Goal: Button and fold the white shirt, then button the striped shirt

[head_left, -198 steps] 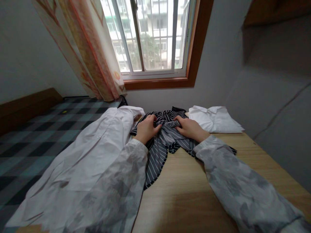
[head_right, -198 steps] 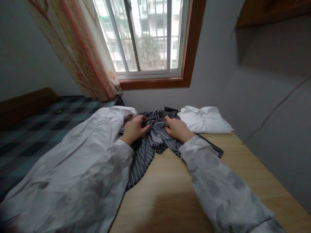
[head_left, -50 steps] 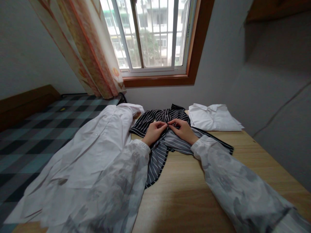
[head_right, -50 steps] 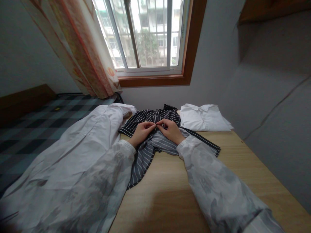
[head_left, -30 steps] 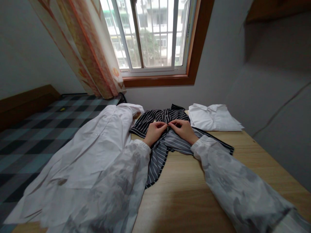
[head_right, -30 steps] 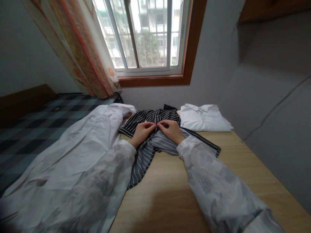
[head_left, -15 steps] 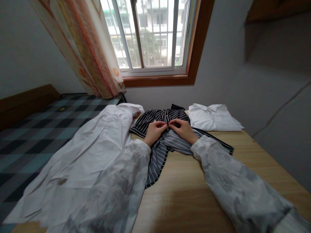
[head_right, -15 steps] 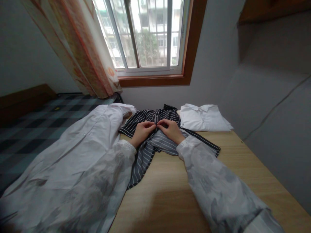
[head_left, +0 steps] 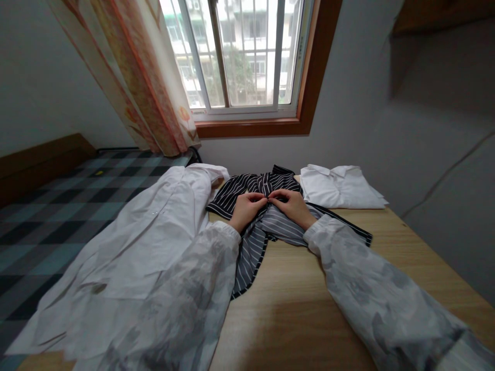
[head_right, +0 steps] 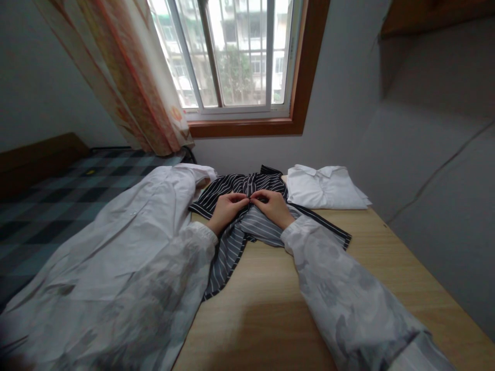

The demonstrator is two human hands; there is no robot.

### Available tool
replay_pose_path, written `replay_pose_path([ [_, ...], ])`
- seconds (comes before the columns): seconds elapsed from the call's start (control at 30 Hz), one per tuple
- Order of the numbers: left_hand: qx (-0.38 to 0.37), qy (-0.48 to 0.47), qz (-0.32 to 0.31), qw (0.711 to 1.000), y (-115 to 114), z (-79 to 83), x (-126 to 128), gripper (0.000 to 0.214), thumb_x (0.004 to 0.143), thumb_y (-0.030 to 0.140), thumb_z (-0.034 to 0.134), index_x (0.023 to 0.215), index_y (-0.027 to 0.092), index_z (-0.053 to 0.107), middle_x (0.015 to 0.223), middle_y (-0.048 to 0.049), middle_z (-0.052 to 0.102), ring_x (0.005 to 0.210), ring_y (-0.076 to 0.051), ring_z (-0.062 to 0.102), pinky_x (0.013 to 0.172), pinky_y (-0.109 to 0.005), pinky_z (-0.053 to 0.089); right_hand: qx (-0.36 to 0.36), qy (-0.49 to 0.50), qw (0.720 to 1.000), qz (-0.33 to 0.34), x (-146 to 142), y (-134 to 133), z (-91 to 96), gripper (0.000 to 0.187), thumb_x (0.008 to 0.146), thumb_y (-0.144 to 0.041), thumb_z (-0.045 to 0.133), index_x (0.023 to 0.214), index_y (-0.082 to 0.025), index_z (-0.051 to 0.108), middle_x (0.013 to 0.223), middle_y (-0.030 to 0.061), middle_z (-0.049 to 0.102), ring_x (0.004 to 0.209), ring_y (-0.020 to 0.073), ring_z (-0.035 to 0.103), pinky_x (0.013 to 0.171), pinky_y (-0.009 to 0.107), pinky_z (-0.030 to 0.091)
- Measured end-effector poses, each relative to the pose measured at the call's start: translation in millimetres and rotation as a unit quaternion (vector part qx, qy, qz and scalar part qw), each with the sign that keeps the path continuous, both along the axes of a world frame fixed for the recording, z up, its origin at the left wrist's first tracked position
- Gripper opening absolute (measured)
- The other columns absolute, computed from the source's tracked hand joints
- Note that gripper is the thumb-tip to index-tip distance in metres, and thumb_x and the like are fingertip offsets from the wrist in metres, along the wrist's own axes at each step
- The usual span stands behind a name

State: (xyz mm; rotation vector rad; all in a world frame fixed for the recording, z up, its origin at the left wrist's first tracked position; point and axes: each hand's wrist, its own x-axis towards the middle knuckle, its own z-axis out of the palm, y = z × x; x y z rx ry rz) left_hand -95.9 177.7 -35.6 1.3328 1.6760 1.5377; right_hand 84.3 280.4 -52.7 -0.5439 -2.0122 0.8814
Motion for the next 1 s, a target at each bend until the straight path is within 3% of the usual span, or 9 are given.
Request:
replay_pose_path([
  [0.43, 0.004, 0.035, 0.038, 0.999, 0.1, 0.5, 2.4, 0.017, 0.08, 0.028, 0.088, 0.092, 0.017, 0.091, 0.093, -0.0091, 0.087, 0.089, -0.025, 0.079, 0.086, -0.036, 0.062, -0.003, 0.003, 1.0, 0.0, -1.3, -1.8, 1.5, 0.013, 0.096, -0.038, 0.082, 0.1, -0.027, 0.088, 0.101, 0.0042, 0.088, 0.097, 0.0263, 0.083, 0.096, 0.041, 0.065],
  [1.0, 0.035, 0.069, 0.028, 0.997, -1.8, -6.2, 3.1, 0.022, 0.086, 0.035, 0.086, 0.101, 0.019, 0.092, 0.102, -0.0096, 0.088, 0.079, -0.021, 0.075, 0.075, -0.033, 0.058, 0.065, -0.028, 0.996, -0.056, -4.9, -7.1, -0.4, 0.012, 0.094, -0.032, 0.074, 0.092, -0.026, 0.084, 0.093, 0.0045, 0.086, 0.087, 0.026, 0.079, 0.087, 0.038, 0.061],
])
